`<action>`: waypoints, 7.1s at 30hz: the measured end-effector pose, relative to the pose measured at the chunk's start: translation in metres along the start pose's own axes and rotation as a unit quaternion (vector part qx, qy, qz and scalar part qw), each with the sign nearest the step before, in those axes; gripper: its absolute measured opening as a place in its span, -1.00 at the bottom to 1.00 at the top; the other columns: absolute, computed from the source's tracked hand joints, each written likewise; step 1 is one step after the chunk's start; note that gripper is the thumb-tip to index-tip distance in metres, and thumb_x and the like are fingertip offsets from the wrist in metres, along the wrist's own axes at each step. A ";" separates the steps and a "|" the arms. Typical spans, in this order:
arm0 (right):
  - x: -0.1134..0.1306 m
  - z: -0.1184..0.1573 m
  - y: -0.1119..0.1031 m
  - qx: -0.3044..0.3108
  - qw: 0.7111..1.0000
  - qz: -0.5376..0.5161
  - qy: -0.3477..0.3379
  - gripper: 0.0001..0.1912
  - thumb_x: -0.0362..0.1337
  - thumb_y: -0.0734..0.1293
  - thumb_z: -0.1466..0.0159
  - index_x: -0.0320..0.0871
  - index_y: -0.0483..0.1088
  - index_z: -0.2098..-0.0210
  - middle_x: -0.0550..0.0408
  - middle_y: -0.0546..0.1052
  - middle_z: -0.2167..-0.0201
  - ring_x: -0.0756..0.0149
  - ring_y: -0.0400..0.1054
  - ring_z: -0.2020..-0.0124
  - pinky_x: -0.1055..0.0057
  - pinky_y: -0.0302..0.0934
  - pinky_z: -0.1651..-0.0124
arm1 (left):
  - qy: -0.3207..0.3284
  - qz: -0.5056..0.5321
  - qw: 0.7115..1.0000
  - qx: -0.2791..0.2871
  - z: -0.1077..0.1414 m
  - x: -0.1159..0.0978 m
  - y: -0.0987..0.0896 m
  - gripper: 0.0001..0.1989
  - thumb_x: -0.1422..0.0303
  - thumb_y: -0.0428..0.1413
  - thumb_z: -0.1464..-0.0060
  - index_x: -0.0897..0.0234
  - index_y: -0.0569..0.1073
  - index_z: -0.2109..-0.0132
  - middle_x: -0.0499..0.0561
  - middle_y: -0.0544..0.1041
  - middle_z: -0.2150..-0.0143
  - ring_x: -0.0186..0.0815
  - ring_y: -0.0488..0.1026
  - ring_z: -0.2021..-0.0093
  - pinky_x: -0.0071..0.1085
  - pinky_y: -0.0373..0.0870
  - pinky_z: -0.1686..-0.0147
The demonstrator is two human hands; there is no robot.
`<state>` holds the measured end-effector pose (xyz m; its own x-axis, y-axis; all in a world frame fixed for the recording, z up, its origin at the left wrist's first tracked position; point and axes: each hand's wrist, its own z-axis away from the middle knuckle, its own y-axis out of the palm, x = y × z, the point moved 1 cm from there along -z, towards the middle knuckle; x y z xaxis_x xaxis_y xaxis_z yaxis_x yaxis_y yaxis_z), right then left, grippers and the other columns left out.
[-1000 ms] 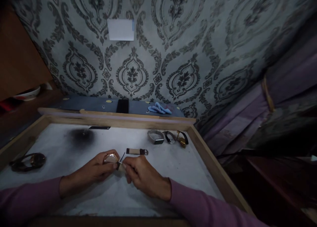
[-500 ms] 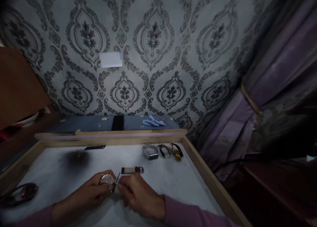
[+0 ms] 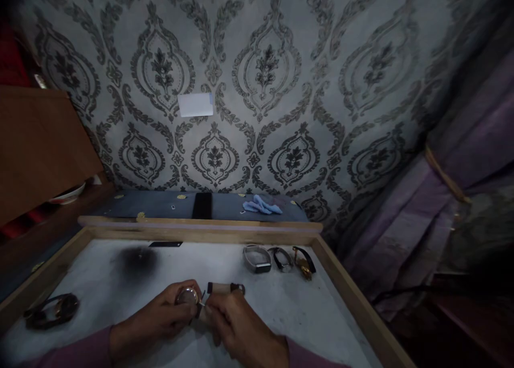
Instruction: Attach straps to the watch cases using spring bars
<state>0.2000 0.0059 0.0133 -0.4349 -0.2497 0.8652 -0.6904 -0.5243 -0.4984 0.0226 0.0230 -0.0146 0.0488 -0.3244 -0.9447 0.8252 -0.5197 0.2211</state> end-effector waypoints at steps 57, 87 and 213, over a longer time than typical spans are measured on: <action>0.003 -0.004 0.010 -0.007 0.999 0.046 0.000 -0.48 0.18 0.16 -0.25 -0.17 0.28 0.48 0.19 0.32 0.64 0.51 0.09 0.74 0.54 -0.02 0.67 | 0.047 0.003 0.998 0.047 0.011 -0.005 -0.011 -0.81 0.41 0.17 0.20 0.27 0.30 0.38 -0.27 0.18 0.69 -0.55 -0.01 0.71 -0.54 -0.21 0.69; -0.005 -0.005 0.002 -0.013 0.994 0.052 -0.097 -0.62 -0.24 0.11 -0.40 -0.21 0.27 0.52 0.19 0.29 0.64 0.51 0.12 0.63 0.54 0.02 0.53 | 0.029 -0.001 0.999 0.036 0.011 -0.001 -0.009 -0.85 0.37 0.14 -0.05 0.28 0.28 0.33 -0.27 0.11 0.67 -0.55 -0.08 0.69 -0.55 -0.18 0.70; -0.010 -0.001 0.002 0.010 0.997 -0.008 -0.072 -0.55 -0.16 0.10 -0.43 -0.20 0.27 0.54 0.26 0.19 0.68 0.55 0.02 0.69 0.56 -0.05 0.63 | 0.033 -0.012 0.999 -0.010 0.015 -0.003 0.002 -0.83 0.30 0.10 -0.05 0.28 0.26 0.34 -0.28 0.12 0.66 -0.55 -0.07 0.67 -0.55 -0.15 0.69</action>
<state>0.2024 0.0084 0.0032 -0.3354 -0.3550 0.8726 -0.6837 -0.5455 -0.4847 0.0159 0.0106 -0.0079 0.0654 -0.2580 -0.9639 0.8378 -0.5105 0.1935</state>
